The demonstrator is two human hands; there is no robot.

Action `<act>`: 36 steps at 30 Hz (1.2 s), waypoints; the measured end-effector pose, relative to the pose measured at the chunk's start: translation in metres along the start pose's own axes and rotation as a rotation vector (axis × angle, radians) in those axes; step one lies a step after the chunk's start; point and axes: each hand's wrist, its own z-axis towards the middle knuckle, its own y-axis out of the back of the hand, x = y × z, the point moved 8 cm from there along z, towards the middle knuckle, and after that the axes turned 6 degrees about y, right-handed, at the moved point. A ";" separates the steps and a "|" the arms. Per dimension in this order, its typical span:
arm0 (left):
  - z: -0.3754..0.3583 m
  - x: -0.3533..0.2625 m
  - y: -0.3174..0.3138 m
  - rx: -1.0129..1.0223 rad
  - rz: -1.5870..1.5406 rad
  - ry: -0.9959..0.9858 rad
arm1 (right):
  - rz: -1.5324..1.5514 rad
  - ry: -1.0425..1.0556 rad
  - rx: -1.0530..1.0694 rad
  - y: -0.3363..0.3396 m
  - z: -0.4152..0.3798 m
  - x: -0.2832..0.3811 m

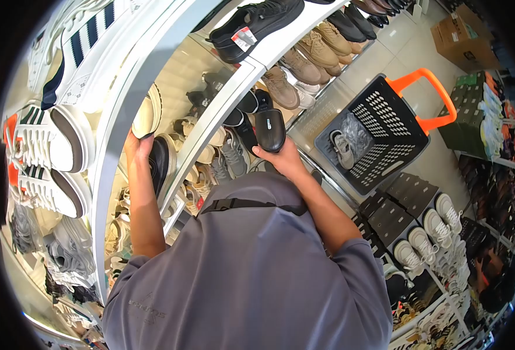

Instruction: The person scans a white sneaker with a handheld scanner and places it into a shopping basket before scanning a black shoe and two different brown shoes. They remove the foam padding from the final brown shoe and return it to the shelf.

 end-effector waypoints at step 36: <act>-0.038 0.040 -0.029 -0.045 -0.003 0.061 | -0.087 -0.001 -0.049 0.035 -0.036 -0.003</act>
